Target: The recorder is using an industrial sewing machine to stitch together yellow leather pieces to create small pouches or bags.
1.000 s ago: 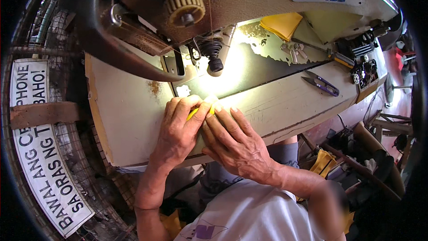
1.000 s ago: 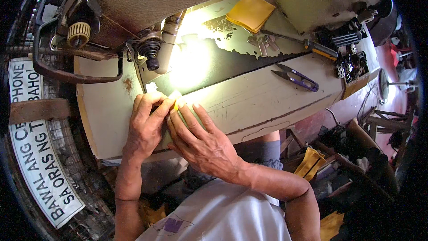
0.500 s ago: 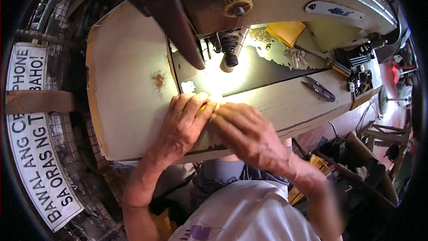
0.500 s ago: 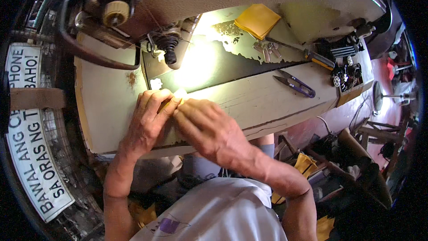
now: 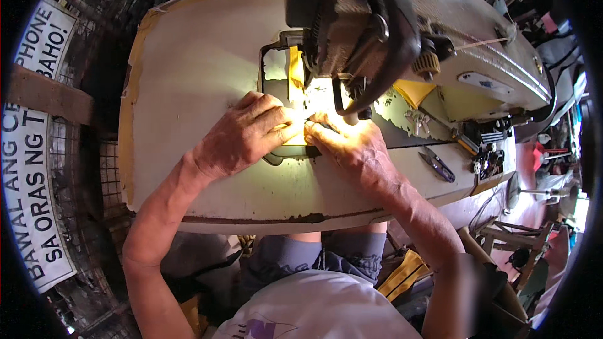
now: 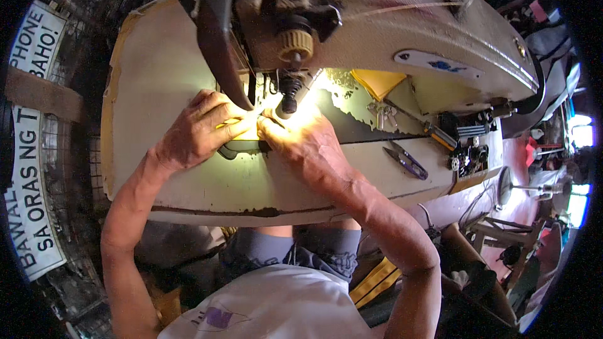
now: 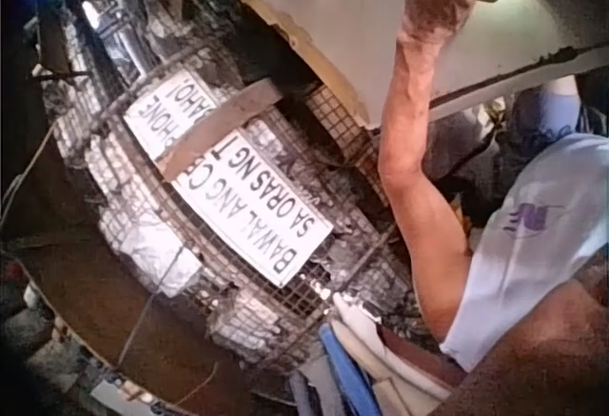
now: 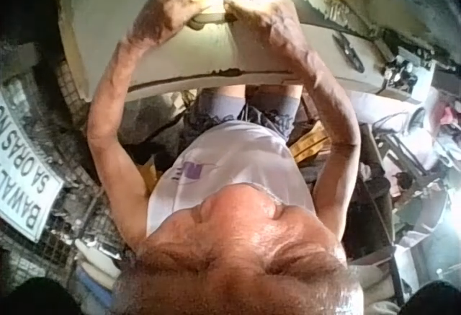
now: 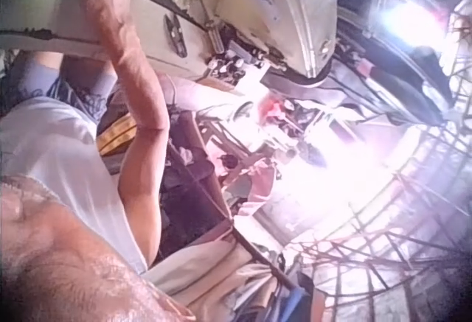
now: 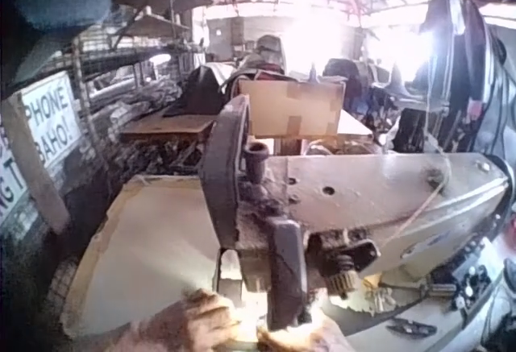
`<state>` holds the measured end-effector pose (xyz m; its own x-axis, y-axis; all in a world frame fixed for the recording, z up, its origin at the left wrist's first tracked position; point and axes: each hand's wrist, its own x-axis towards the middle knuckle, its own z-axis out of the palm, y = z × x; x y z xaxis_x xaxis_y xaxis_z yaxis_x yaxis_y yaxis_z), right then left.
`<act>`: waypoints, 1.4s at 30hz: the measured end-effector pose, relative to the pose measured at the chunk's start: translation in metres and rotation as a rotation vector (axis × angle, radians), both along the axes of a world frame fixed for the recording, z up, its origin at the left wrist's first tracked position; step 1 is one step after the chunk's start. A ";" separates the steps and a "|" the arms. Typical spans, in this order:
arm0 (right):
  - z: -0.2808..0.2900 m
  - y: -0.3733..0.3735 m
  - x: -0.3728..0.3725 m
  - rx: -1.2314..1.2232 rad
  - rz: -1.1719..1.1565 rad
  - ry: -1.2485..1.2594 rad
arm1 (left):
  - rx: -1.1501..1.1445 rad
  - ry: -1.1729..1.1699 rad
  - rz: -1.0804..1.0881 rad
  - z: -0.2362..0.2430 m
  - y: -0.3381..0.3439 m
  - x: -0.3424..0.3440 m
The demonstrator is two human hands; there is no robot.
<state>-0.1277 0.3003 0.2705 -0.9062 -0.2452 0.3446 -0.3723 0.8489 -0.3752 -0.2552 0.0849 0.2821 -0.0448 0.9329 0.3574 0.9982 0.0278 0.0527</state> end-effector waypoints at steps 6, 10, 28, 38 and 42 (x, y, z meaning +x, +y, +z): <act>-0.001 -0.001 -0.002 -0.077 0.039 0.117 | 0.095 -0.101 -0.015 -0.003 0.000 -0.004; 0.000 0.000 -0.003 -0.092 0.034 0.102 | 0.111 -0.064 -0.022 -0.002 0.001 -0.002; -0.002 0.028 0.008 -0.243 -0.179 -0.032 | 0.048 -0.122 -0.018 -0.005 0.001 0.015; 0.002 0.018 0.009 0.065 0.210 0.146 | 0.024 -0.078 0.000 -0.004 0.000 0.017; 0.004 0.016 0.012 0.068 0.187 0.113 | -0.001 -0.076 0.033 -0.002 0.000 0.019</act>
